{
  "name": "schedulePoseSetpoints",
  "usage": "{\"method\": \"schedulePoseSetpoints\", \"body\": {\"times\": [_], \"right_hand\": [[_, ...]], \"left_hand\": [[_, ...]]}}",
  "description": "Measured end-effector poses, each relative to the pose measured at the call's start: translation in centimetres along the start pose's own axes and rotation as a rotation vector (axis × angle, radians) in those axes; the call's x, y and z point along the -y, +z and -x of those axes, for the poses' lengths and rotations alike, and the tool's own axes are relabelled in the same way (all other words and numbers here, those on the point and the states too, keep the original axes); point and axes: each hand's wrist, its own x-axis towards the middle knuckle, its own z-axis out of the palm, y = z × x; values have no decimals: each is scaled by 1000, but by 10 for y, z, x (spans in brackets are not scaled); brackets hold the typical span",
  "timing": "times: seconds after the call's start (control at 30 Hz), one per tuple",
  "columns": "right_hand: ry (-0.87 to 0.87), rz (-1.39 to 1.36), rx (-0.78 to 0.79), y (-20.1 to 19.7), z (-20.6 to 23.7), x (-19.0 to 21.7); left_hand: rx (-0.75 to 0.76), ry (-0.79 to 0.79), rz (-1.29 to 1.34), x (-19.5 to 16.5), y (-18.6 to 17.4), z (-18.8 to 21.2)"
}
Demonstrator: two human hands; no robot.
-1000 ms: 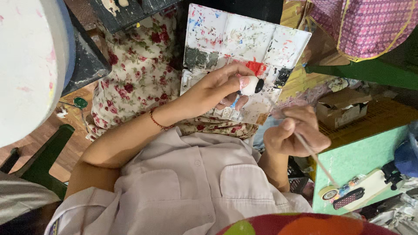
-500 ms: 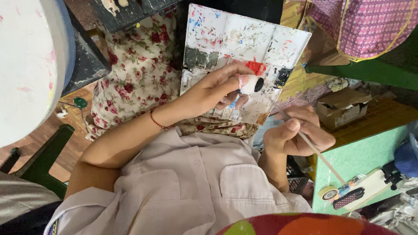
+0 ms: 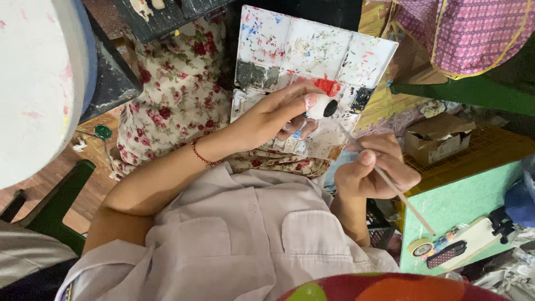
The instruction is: The person paints a small white clay figurine using a fine brush and a watercolor palette. They apply black paint to the figurine's features, rotating it to access different sides and occasionally reloading the brush from the palette.
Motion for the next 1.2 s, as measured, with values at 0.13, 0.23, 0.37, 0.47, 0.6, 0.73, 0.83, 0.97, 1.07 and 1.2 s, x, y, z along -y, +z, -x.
{"method": "schedulePoseSetpoints", "body": {"times": [0.13, 0.23, 0.37, 0.47, 0.6, 0.73, 0.83, 0.97, 1.07, 1.2], "right_hand": [[28, -19, -7, -1, -1, 2], [75, -44, -57, 1, 1, 1], [163, -8, -4, 0, 1, 2], [132, 79, -75, 0, -1, -1], [15, 117, -95, 1, -1, -4], [-41, 67, -13, 1, 5, 1], [0, 23, -6, 0, 6, 2], [38, 79, -130, 5, 4, -4], [18, 77, -143, 8, 3, -5], [35, 4, -54, 6, 5, 4]], "left_hand": [[3, -7, 16, 4, -2, 0], [-10, -1, 23, 7, -2, -1], [-25, -18, -5, 7, -2, 1], [-26, -11, -21, 7, -3, 1], [-54, -51, -12, 7, -1, 0], [-50, -25, -55, 7, -2, -1], [-57, -40, -37, 7, -1, 1], [-45, -44, -27, 8, -3, 0], [-41, -43, 8, 10, -3, 0], [-7, -24, 95, 13, -5, 0]]}}
